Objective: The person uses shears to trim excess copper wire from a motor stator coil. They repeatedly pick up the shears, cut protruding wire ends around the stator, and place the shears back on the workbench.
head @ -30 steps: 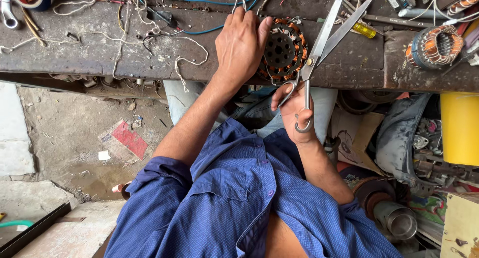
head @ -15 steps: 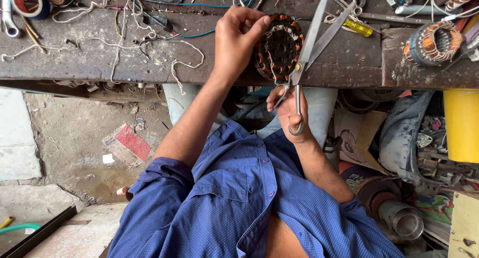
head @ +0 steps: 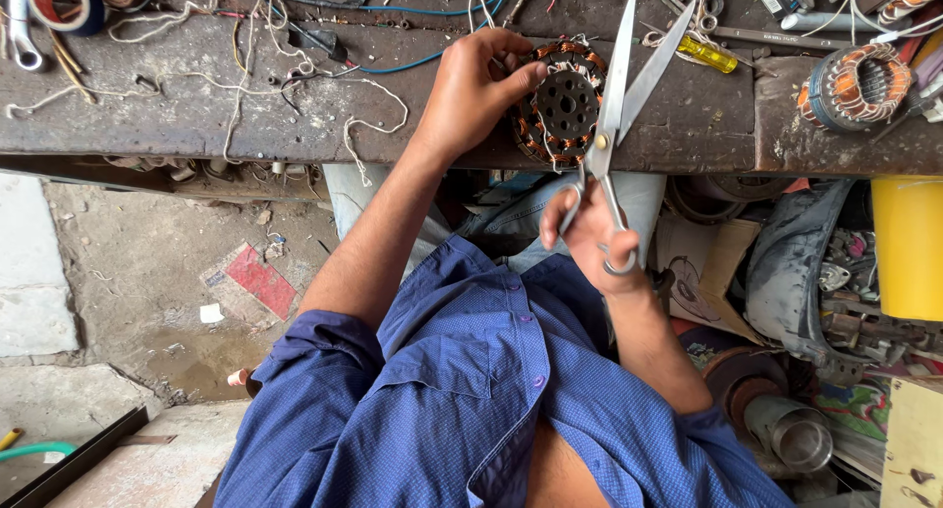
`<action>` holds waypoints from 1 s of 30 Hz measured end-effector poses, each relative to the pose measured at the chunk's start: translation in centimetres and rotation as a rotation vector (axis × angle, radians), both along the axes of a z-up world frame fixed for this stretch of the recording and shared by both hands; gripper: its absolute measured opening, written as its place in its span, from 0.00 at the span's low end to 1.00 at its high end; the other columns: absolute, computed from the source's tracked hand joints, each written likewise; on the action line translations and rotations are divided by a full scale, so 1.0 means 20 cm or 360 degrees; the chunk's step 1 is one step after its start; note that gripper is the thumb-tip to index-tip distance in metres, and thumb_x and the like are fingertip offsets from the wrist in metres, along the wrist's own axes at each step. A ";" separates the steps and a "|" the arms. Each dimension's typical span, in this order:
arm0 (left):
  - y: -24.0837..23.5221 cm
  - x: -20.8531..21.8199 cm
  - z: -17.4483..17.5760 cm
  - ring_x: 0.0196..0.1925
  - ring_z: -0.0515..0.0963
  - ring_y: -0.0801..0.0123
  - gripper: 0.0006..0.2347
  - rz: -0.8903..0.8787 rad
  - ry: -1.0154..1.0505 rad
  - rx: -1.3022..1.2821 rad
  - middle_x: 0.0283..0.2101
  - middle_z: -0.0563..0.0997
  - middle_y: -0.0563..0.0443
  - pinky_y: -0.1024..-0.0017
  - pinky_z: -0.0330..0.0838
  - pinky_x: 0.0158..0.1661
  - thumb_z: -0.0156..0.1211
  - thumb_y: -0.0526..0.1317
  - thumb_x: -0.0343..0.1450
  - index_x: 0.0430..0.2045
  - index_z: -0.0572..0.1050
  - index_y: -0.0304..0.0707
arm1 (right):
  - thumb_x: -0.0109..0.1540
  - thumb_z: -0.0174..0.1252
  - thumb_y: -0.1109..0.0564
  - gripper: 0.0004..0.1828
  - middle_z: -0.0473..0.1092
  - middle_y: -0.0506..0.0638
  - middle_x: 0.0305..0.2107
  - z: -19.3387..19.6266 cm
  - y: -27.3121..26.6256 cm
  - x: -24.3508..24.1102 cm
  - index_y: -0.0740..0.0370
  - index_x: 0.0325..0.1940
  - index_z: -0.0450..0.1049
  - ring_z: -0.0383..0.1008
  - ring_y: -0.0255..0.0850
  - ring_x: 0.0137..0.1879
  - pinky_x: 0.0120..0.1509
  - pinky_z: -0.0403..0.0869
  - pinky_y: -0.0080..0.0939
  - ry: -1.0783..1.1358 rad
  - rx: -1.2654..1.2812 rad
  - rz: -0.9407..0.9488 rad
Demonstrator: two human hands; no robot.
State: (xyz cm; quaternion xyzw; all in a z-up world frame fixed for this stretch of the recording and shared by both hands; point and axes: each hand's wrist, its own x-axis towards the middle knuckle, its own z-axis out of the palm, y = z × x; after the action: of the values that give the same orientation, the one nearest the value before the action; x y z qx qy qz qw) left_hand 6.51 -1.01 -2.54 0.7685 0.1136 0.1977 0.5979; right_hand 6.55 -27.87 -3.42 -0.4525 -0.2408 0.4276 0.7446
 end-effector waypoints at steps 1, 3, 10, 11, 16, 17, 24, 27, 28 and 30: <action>-0.01 -0.01 0.00 0.29 0.74 0.81 0.16 -0.0011 -0.0037 -0.0013 0.28 0.76 0.57 0.80 0.71 0.31 0.72 0.37 0.68 0.46 0.78 0.28 | 0.51 0.57 0.13 0.51 0.67 0.55 0.38 0.01 -0.04 -0.01 0.59 0.52 0.61 0.69 0.41 0.42 0.49 0.71 0.41 -0.0002 -0.0039 0.0046; -0.02 -0.04 -0.01 0.29 0.71 0.80 0.17 -0.0017 -0.0118 -0.0099 0.29 0.73 0.57 0.80 0.71 0.32 0.71 0.32 0.69 0.51 0.75 0.28 | 0.50 0.56 0.12 0.51 0.68 0.56 0.35 0.04 -0.14 -0.01 0.60 0.50 0.61 0.70 0.42 0.38 0.43 0.71 0.42 -0.0004 -0.0117 0.0139; -0.02 -0.12 -0.04 0.41 0.77 0.78 0.17 0.0152 -0.0488 -0.0174 0.44 0.75 0.54 0.78 0.77 0.45 0.67 0.27 0.75 0.59 0.73 0.32 | 0.49 0.58 0.13 0.51 0.68 0.54 0.30 0.10 -0.39 -0.06 0.62 0.47 0.62 0.70 0.40 0.33 0.35 0.73 0.38 0.0119 -0.0328 0.0413; -0.02 -0.13 -0.04 0.42 0.78 0.78 0.17 0.0179 -0.0513 -0.0175 0.45 0.76 0.54 0.78 0.77 0.47 0.68 0.27 0.76 0.60 0.73 0.32 | 0.49 0.57 0.12 0.51 0.68 0.54 0.30 0.10 -0.39 -0.05 0.62 0.47 0.63 0.70 0.39 0.32 0.35 0.73 0.36 0.0104 -0.0376 0.0443; -0.03 -0.15 -0.01 0.44 0.79 0.78 0.19 0.0147 -0.0573 -0.0293 0.48 0.79 0.53 0.78 0.78 0.46 0.68 0.29 0.76 0.62 0.71 0.34 | 0.48 0.58 0.12 0.51 0.68 0.53 0.28 0.07 -0.32 -0.03 0.62 0.44 0.62 0.70 0.38 0.30 0.32 0.73 0.35 0.0058 -0.0453 0.0479; -0.03 -0.15 -0.01 0.44 0.79 0.78 0.20 0.0141 -0.0581 -0.0290 0.48 0.79 0.52 0.78 0.78 0.45 0.68 0.29 0.76 0.63 0.71 0.34 | 0.48 0.58 0.12 0.51 0.68 0.53 0.28 0.06 -0.31 -0.02 0.62 0.44 0.62 0.69 0.38 0.31 0.32 0.73 0.35 0.0075 -0.0452 0.0480; -0.03 -0.14 -0.02 0.43 0.80 0.79 0.20 0.0120 -0.0624 -0.0251 0.49 0.79 0.51 0.81 0.79 0.44 0.69 0.30 0.77 0.64 0.70 0.34 | 0.49 0.57 0.13 0.49 0.67 0.53 0.28 0.02 -0.29 0.01 0.61 0.43 0.61 0.69 0.37 0.30 0.31 0.73 0.35 0.0087 -0.0394 0.0482; -0.03 -0.14 -0.03 0.44 0.81 0.79 0.20 0.0099 -0.0648 -0.0223 0.50 0.79 0.51 0.80 0.80 0.45 0.68 0.30 0.78 0.64 0.70 0.35 | 0.49 0.55 0.12 0.49 0.68 0.52 0.26 0.00 -0.28 0.01 0.61 0.41 0.62 0.71 0.37 0.28 0.28 0.75 0.35 0.0033 -0.0391 0.0472; -0.03 -0.14 -0.03 0.44 0.81 0.79 0.20 0.0101 -0.0642 -0.0224 0.50 0.80 0.51 0.80 0.80 0.45 0.68 0.30 0.78 0.64 0.69 0.35 | 0.50 0.55 0.12 0.49 0.68 0.52 0.26 0.00 -0.28 0.01 0.61 0.42 0.63 0.71 0.36 0.28 0.29 0.75 0.35 0.0023 -0.0391 0.0477; -0.02 -0.14 -0.03 0.45 0.82 0.78 0.20 0.0113 -0.0638 -0.0209 0.50 0.80 0.51 0.80 0.81 0.45 0.68 0.30 0.77 0.64 0.69 0.35 | 0.50 0.54 0.12 0.50 0.68 0.52 0.26 0.00 -0.28 0.01 0.62 0.42 0.63 0.71 0.36 0.28 0.29 0.75 0.34 0.0004 -0.0388 0.0492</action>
State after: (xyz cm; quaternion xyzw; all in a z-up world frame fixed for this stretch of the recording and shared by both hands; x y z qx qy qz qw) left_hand 3.73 -1.45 -3.09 0.6687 0.0320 0.3598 0.6499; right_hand 6.74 -33.50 -3.43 -0.4964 -0.2530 0.5634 0.6100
